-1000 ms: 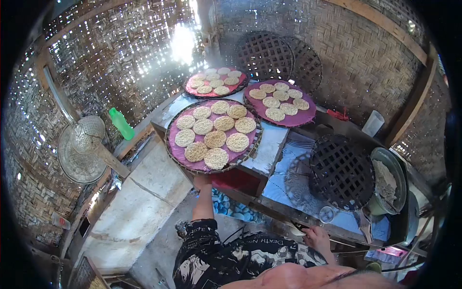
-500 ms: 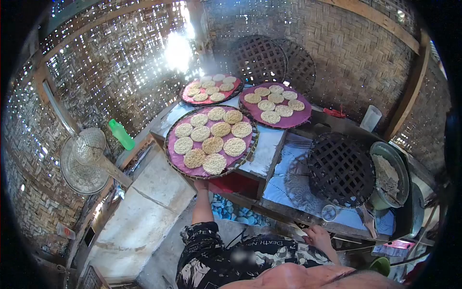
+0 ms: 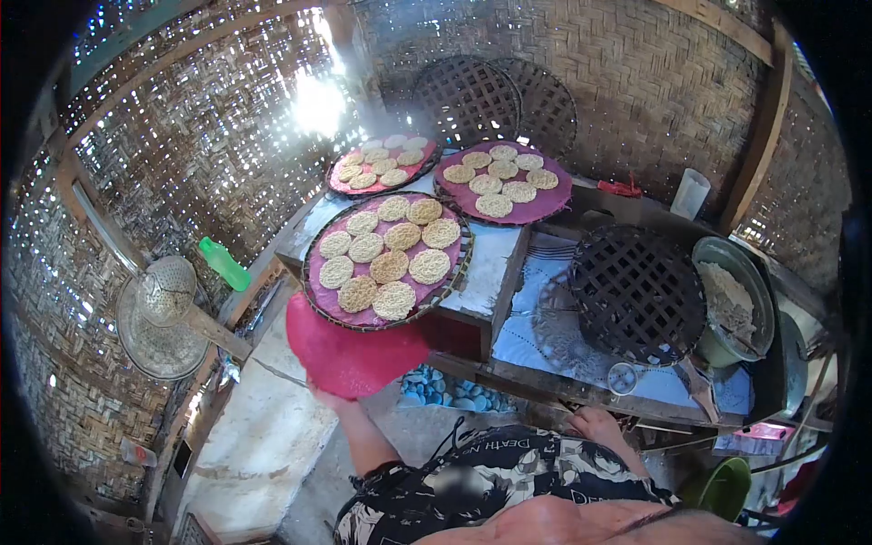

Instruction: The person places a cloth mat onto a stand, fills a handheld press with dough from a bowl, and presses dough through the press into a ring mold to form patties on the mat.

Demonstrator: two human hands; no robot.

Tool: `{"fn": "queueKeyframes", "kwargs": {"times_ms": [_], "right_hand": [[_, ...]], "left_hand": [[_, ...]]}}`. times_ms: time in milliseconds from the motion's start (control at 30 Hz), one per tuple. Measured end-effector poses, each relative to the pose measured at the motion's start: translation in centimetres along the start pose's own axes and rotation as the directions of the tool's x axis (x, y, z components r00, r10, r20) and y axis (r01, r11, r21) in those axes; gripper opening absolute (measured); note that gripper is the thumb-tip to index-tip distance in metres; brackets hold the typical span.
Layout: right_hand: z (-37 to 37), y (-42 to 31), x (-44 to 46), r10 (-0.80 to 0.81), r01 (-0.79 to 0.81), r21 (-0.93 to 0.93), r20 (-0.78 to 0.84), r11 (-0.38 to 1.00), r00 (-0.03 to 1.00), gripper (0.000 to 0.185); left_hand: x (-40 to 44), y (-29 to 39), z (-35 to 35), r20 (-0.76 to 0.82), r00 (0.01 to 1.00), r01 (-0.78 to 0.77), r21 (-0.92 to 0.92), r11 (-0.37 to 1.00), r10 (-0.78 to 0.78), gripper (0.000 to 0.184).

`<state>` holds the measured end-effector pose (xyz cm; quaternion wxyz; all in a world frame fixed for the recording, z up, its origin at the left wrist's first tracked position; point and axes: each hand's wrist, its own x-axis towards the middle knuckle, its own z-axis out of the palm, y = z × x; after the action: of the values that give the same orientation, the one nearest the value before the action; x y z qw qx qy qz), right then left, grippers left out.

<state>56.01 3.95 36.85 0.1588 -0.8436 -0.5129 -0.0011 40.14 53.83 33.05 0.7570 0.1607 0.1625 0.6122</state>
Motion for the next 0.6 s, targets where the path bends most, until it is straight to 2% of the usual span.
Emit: {"fn": "queueKeyframes", "kwargs": {"times_ms": [133,233,333,400,433,467,533,600], "right_hand": [[-0.2,-0.3,2.0,-0.096,0.097,0.065,-0.021,0.993,0.995,0.025],[0.0,-0.7,4.4,-0.148,0.157,0.139,-0.07,0.978,0.987,0.027],[-1.6,-3.0,7.6,-0.023,0.037,0.46,-0.035,0.887,0.999,0.032],[-1.6,-4.4,9.8,0.037,-0.183,0.794,0.199,0.58,0.979,0.046],[-1.5,-5.1,10.9,-0.041,-0.283,0.91,0.309,0.303,0.95,0.055],[-1.4,-5.8,11.9,-0.144,-0.382,0.924,0.378,0.002,0.914,0.065],[-1.6,-7.3,13.4,-0.354,-0.554,0.769,0.445,-0.32,0.823,0.08],[-0.7,-8.3,14.5,-0.435,-0.559,0.613,0.357,-0.558,0.826,0.082]], "left_hand": [[-3.9,6.1,4.3,0.166,0.98,-0.098,-0.055,0.994,0.106,0.048],[-6.2,10.0,7.7,0.494,0.863,0.017,-0.235,0.972,0.104,0.049],[-7.4,11.4,10.9,0.563,0.793,-0.127,-0.223,0.966,0.234,0.049],[-8.2,11.1,12.5,0.598,0.767,-0.13,-0.211,0.969,0.233,0.048],[-8.4,10.7,13.4,0.611,0.756,-0.127,-0.214,0.969,0.234,0.048],[-8.9,10.4,14.5,0.633,0.746,-0.1,-0.201,0.975,0.207,0.047],[-9.6,9.1,16.4,0.666,0.73,-0.047,-0.175,0.984,0.153,0.046],[-10.4,7.2,18.3,0.699,0.71,0.023,-0.145,0.989,0.086,0.045]]}}
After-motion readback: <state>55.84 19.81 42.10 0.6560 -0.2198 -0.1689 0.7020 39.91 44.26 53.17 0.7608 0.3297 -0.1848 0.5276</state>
